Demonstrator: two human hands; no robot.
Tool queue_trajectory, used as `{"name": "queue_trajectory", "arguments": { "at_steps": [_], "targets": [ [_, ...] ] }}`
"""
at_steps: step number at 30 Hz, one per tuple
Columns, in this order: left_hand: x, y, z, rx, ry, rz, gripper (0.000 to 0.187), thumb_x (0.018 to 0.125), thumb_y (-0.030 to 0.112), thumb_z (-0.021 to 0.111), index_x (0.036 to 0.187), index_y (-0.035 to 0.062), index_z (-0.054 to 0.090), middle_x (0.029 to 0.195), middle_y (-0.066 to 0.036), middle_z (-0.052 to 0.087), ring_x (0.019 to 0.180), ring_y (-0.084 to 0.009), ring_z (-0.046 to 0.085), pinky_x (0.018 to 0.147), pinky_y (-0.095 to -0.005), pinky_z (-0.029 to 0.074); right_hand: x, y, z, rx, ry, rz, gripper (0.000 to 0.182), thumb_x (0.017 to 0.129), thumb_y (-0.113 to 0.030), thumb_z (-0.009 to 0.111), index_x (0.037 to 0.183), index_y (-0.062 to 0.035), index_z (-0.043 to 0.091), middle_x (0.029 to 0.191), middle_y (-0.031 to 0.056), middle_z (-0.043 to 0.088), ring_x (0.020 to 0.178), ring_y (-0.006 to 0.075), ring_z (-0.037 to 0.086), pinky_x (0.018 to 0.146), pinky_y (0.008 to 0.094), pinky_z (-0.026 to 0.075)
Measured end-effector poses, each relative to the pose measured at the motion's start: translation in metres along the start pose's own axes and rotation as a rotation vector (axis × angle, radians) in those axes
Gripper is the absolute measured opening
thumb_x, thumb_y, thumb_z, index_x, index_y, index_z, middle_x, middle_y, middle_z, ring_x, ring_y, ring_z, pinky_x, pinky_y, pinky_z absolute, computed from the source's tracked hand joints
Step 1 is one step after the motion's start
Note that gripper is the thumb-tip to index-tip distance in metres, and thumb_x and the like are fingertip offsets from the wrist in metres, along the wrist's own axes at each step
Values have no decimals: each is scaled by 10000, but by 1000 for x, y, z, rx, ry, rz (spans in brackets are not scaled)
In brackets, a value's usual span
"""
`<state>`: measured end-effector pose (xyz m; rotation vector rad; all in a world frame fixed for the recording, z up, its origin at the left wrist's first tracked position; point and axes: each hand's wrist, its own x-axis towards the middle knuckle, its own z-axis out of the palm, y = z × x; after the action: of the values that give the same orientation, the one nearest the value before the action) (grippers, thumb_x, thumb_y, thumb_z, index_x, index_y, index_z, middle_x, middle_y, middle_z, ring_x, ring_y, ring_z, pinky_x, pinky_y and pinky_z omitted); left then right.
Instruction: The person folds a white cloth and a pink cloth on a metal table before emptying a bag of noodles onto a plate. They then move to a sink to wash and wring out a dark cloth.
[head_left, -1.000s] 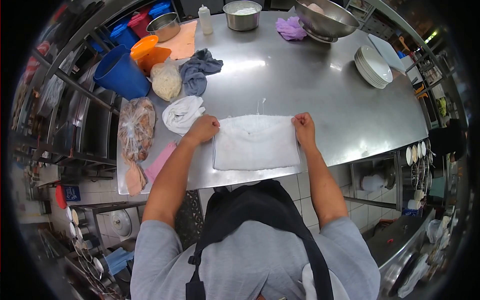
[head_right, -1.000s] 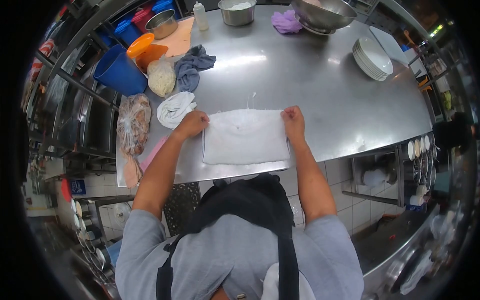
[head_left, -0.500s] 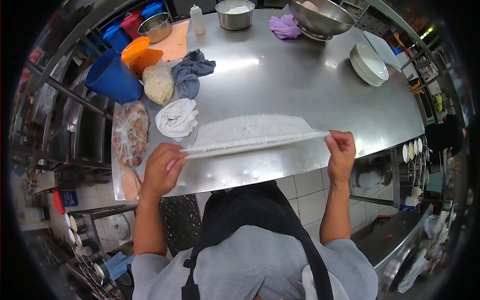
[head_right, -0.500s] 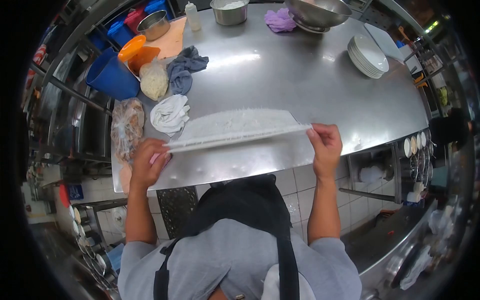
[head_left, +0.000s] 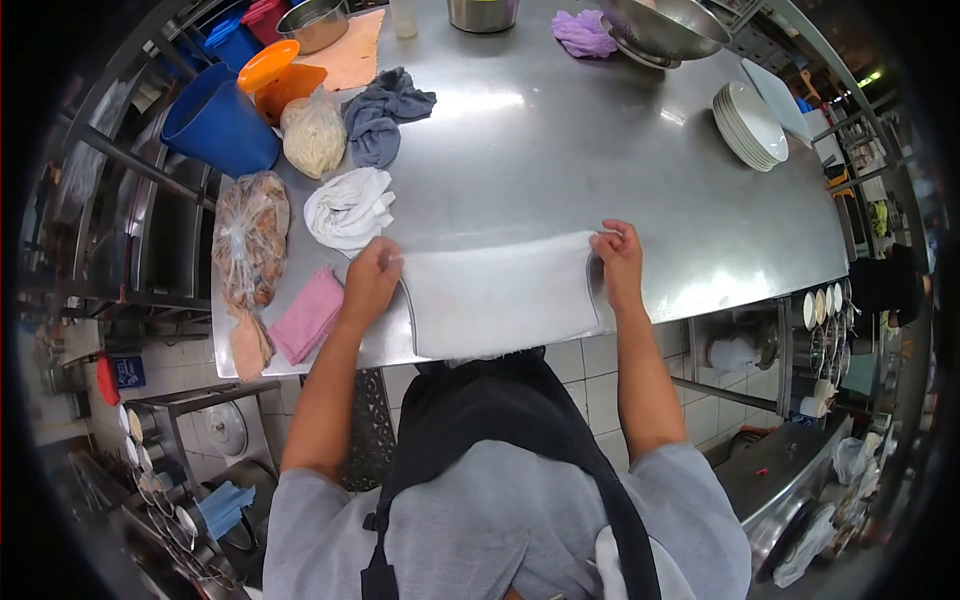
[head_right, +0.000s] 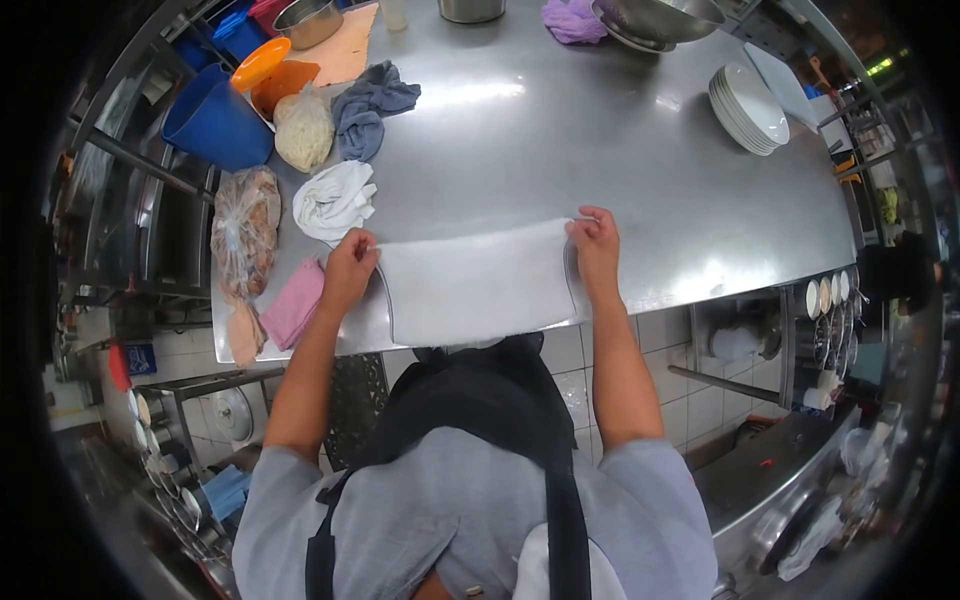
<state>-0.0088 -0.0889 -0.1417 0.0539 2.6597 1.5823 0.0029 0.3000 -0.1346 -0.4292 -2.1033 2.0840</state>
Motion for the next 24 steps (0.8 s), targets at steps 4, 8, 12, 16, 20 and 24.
{"name": "queue_trajectory", "arguments": {
  "at_steps": [4,8,12,16,20,24],
  "targets": [
    [32,5,4,202,107,87,94,838,66,609,916,28,572,776,-121,600,727,-259,591,687,-346,470,38,18,16,-75,31,-41,322,849,-37,652,1145,-23,526,822,-19,595,754,61,507,717,214,397],
    [45,22,14,599,271,379,171,827,100,636,984,38,610,1027,-165,632,971,-347,601,822,-424,474,47,10,36,-495,176,-237,393,827,-99,689,1194,-69,552,964,93,656,922,230,615,866,356,462],
    [16,48,56,667,157,634,486,843,284,662,1252,39,562,1366,-226,445,1267,-448,391,1025,-568,323,10,4,67,-900,9,-691,485,877,-278,659,1313,-119,518,1271,183,559,1214,355,499,1038,458,366],
    [-6,19,66,833,107,466,633,886,450,586,1351,33,481,1432,-241,381,1324,-466,321,1046,-646,229,-22,21,64,-1268,-245,-630,597,921,-483,528,1413,-155,443,1489,199,333,1384,407,273,1127,532,191],
    [-32,22,59,872,-18,322,726,902,516,537,1430,42,380,1496,-246,286,1397,-441,214,1108,-621,101,-46,16,57,-1273,-306,-578,613,927,-510,502,1424,-159,431,1507,214,295,1396,422,241,1128,554,168],
    [-48,28,57,853,-42,301,759,894,534,538,1439,36,361,1501,-255,273,1404,-444,193,1101,-640,78,-63,12,56,-1283,-321,-569,609,927,-504,507,1424,-161,433,1509,222,288,1396,424,242,1131,545,171]
  ]
}}
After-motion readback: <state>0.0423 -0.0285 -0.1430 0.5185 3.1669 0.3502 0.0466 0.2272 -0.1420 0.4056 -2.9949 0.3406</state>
